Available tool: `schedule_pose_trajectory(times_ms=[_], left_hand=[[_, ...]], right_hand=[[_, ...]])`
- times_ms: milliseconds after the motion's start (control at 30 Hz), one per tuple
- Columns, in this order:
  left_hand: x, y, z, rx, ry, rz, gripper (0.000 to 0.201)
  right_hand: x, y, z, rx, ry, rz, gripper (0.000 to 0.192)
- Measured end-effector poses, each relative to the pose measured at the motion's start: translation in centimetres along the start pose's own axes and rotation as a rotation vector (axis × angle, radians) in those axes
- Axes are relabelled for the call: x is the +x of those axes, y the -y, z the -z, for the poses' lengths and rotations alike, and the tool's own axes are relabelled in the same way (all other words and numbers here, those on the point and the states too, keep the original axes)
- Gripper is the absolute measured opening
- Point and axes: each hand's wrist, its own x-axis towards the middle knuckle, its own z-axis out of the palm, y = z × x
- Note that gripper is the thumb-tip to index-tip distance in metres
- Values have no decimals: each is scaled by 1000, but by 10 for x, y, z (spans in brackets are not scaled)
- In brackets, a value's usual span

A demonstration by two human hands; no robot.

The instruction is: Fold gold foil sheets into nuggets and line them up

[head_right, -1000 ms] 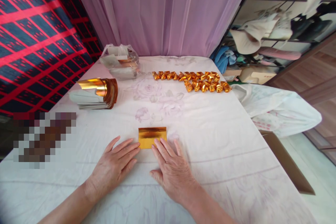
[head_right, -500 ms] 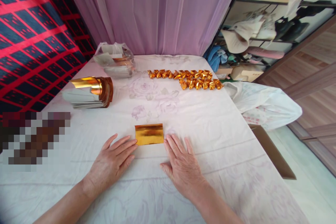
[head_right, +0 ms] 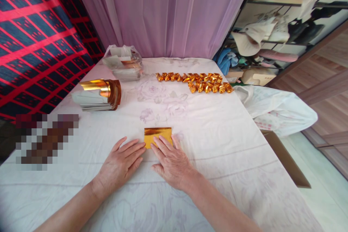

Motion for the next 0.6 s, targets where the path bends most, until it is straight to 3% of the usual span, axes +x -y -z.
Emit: schedule_pose_trajectory(times_ms=[300, 600], left_hand=[[1, 0, 1, -11, -20, 4, 30], [2, -4, 5, 10, -51, -20, 26]], right_hand=[[-27, -19, 2, -78, -7, -119, 56], [-29, -19, 1, -80, -15, -117, 55]])
